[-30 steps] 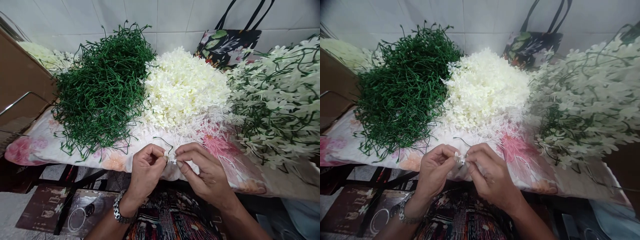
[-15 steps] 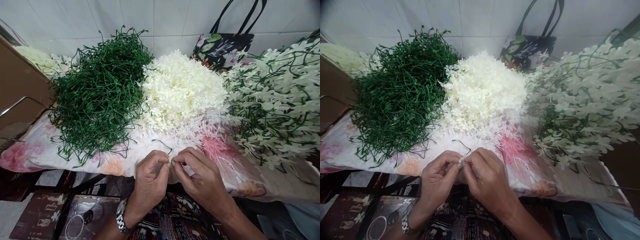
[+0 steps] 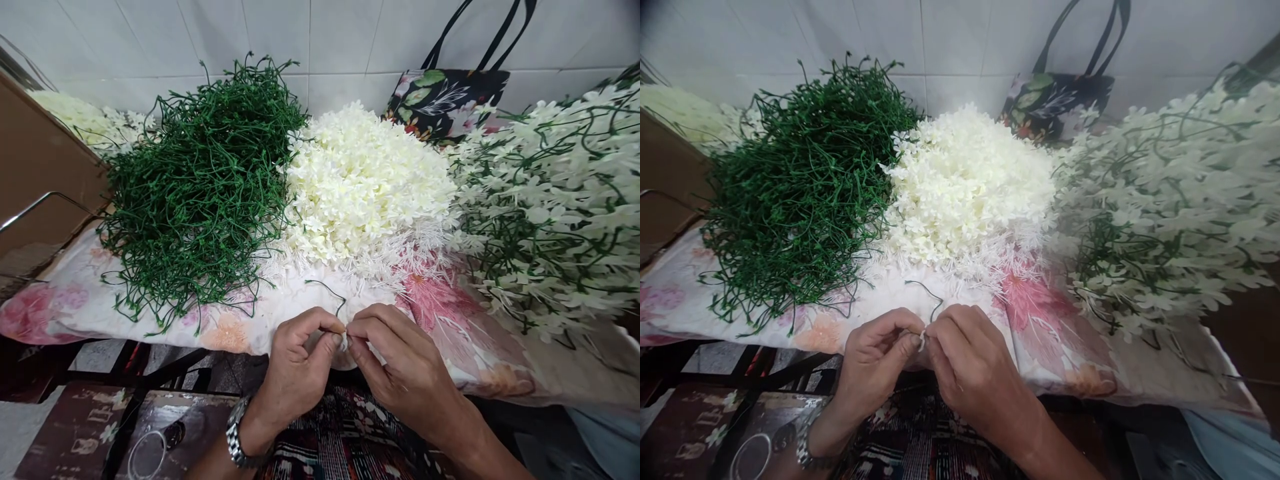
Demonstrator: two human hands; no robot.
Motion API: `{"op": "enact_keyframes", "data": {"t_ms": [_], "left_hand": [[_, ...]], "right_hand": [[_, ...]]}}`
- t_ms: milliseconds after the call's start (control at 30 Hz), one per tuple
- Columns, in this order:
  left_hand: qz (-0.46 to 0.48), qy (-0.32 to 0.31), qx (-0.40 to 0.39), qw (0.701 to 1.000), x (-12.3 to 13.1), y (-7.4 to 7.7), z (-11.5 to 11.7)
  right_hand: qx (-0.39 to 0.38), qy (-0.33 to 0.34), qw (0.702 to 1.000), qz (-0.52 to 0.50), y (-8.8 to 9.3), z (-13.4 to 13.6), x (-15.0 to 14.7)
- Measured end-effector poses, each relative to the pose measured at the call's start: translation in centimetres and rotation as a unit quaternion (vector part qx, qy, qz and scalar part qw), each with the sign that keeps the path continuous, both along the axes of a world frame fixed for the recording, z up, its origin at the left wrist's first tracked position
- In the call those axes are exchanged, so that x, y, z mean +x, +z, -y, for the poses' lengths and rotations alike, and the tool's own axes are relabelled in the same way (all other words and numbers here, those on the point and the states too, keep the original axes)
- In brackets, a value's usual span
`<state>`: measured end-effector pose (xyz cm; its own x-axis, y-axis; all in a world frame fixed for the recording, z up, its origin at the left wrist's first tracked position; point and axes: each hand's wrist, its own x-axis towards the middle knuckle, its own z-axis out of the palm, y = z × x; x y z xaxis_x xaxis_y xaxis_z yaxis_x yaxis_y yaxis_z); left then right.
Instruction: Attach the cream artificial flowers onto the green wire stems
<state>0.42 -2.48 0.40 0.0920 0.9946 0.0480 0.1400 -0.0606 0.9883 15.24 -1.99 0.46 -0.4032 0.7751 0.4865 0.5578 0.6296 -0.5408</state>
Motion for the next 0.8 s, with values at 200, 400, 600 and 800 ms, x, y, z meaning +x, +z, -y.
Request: {"op": "enact_keyframes", "data": {"t_ms": [200, 400, 600, 800], "left_hand": [[0.094, -0.016, -0.009, 0.995, 0.3, 0.0, 0.8], [-0.055, -0.025, 0.097, 0.993, 0.1, 0.0, 0.2], [-0.439, 0.022, 0.144, 0.887, -0.2, 0.9, -4.0], [-0.576, -0.066, 0.154, 0.800, 0.6, 1.0, -5.6]], "right_hand": [[-0.040, 0.004, 0.997, -0.060, 0.1, 0.9, 0.3], [-0.059, -0.003, 0.994, -0.095, -0.3, 1.1, 1.5], [-0.010, -0.059, 0.996, -0.072, -0.8, -0.1, 2.9], [0.004, -0.040, 0.997, -0.060, -1.3, -0.5, 3.2]]}}
